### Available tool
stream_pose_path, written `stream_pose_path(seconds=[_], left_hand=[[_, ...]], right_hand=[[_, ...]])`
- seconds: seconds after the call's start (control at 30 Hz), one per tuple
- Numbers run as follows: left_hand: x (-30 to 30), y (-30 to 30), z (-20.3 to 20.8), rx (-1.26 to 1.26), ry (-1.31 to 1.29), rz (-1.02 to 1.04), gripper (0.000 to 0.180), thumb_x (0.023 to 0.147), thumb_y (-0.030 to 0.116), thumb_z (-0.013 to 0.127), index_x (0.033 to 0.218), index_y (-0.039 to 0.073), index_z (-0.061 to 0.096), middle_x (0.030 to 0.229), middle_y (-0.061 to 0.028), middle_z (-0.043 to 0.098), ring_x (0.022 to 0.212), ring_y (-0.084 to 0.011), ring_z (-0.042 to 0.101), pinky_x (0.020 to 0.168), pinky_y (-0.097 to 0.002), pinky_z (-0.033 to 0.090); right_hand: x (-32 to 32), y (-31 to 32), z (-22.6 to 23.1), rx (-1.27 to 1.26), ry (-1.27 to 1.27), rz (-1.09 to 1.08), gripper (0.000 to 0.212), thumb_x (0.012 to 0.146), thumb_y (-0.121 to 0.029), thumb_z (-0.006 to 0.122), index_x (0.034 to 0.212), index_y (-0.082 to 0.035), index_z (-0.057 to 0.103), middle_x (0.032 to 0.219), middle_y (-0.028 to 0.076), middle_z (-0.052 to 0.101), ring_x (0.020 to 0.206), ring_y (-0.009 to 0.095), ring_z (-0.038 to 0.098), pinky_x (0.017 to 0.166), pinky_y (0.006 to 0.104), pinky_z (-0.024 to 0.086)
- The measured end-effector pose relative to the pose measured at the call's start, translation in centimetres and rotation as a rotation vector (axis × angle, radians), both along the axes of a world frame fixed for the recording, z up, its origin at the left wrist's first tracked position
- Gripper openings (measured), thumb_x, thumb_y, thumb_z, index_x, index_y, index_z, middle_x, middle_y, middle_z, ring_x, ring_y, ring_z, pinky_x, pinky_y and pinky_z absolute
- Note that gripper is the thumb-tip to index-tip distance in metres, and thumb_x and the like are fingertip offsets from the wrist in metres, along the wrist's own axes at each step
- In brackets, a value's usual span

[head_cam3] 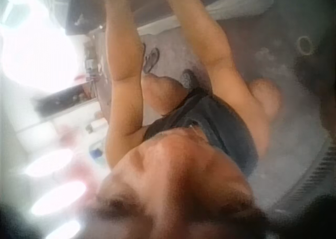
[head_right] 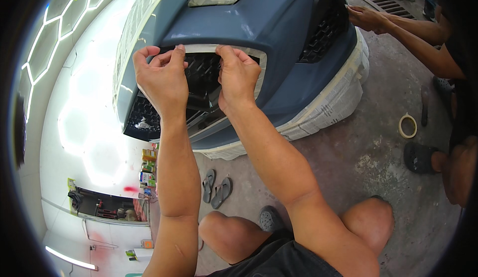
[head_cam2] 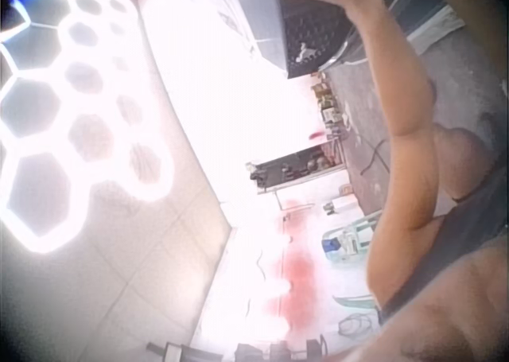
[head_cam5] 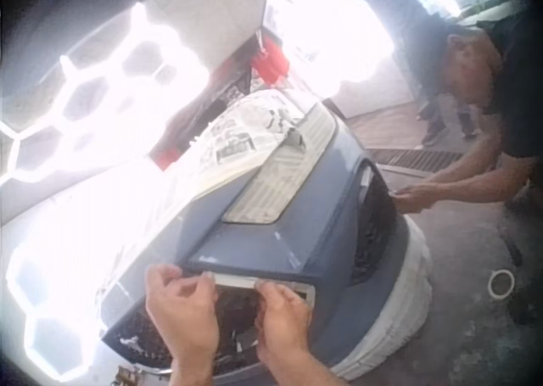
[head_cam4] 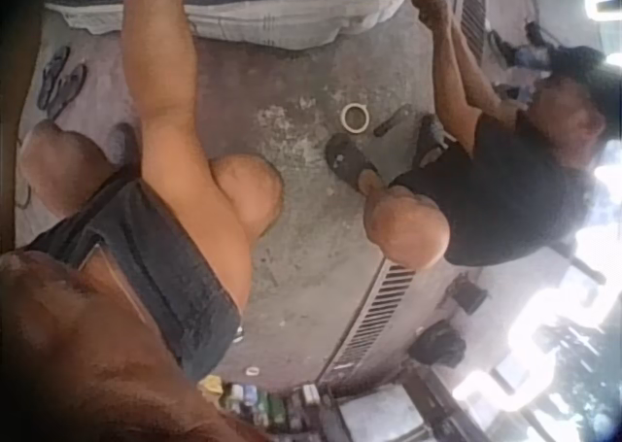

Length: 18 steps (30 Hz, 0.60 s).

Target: The person kneels in front of a car and applies strips of masking tape along the edges of the front bumper and grille. They smooth each strip with their fingers and continue adding more tape to cover the perimeter.

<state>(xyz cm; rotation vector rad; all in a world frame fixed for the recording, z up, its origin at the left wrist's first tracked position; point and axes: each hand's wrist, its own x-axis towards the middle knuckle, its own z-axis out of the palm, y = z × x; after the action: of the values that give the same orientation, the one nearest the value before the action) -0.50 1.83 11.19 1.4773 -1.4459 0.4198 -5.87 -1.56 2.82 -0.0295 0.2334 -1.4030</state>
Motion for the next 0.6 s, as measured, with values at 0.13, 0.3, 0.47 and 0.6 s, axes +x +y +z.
stream_pose_path(seconds=[0.13,0.3,0.47,0.6], left_hand=[[0.3,0.21,0.17,-0.005,-0.01,-0.03,0.035,0.088,0.003,0.076,0.105,-0.001,0.046,0.081,-0.0139,0.07,0.066,-0.0127,0.067,0.061,-0.0239,0.051],[0.76,0.28,0.09,-0.012,0.099,-0.087,0.038,0.089,0.006,0.077,0.108,-0.002,0.045,0.082,-0.0158,0.072,0.067,-0.0138,0.069,0.06,-0.0212,0.05],[0.29,1.1,-0.14,0.01,0.17,-0.044,0.034,0.091,0.004,0.073,0.105,0.0,0.044,0.08,-0.0184,0.073,0.067,-0.0161,0.072,0.063,-0.0255,0.053],[-0.06,0.81,-0.27,0.031,0.229,-0.085,0.036,0.089,0.004,0.075,0.106,-0.001,0.043,0.08,-0.0196,0.074,0.068,-0.0171,0.072,0.062,-0.0258,0.054]], right_hand=[[0.11,-0.03,-0.09,-0.001,0.003,0.01,0.011,0.088,-0.014,0.072,0.083,-0.008,0.066,0.062,-0.007,0.048,0.047,0.003,0.035,0.047,0.0238,0.027],[-0.03,-0.05,-0.22,-0.005,0.013,0.022,0.012,0.088,-0.017,0.073,0.084,-0.007,0.067,0.062,-0.007,0.048,0.047,0.004,0.034,0.047,0.0241,0.026],[0.04,0.0,-0.48,-0.026,0.013,0.024,0.013,0.087,-0.019,0.073,0.086,-0.007,0.067,0.063,-0.006,0.049,0.047,0.004,0.035,0.047,0.0244,0.026],[-0.1,0.02,-0.47,-0.03,0.013,0.005,0.013,0.087,-0.019,0.073,0.085,-0.007,0.067,0.063,-0.006,0.049,0.047,0.004,0.035,0.047,0.0244,0.026]])
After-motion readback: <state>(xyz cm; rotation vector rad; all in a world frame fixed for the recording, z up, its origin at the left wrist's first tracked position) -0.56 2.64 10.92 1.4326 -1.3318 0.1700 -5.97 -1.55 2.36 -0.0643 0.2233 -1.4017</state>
